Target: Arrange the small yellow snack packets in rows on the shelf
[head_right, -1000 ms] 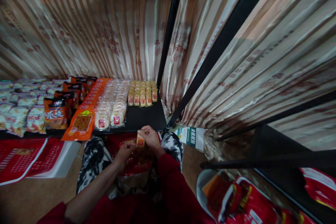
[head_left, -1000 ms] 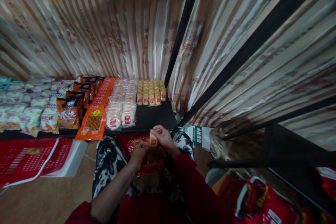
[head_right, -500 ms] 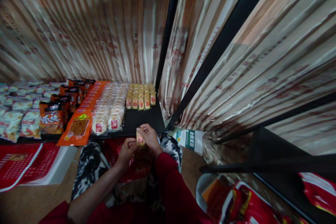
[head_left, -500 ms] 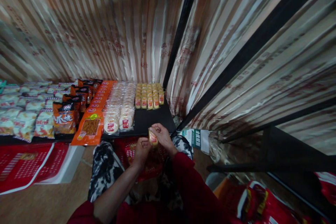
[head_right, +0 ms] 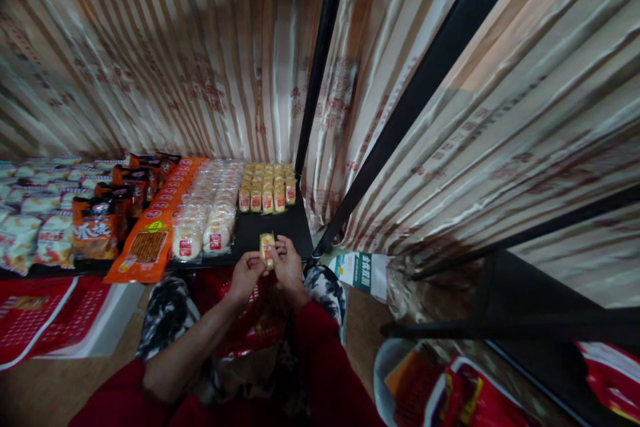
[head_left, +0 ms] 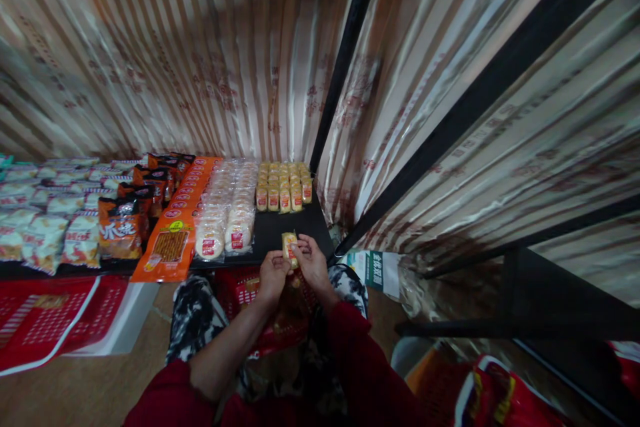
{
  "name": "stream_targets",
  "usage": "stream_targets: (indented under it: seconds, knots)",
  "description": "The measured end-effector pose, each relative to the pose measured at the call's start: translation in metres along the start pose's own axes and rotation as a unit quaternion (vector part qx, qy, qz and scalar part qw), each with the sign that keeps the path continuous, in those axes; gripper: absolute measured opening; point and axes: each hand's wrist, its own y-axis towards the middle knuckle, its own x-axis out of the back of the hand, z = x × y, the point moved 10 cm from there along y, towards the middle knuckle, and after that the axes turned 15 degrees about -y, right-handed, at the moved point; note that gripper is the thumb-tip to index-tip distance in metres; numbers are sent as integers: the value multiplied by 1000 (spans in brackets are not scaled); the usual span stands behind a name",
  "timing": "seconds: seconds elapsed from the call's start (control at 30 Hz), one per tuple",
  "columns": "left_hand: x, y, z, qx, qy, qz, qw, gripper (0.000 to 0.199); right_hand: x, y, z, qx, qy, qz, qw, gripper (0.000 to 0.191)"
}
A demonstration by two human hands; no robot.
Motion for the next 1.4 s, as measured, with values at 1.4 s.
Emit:
stream_targets:
  seconds: [1.4]
  knots:
    - [-105,58,-24,-122,477,73,867,39,44,48,-4,18,-229,-158,960,47]
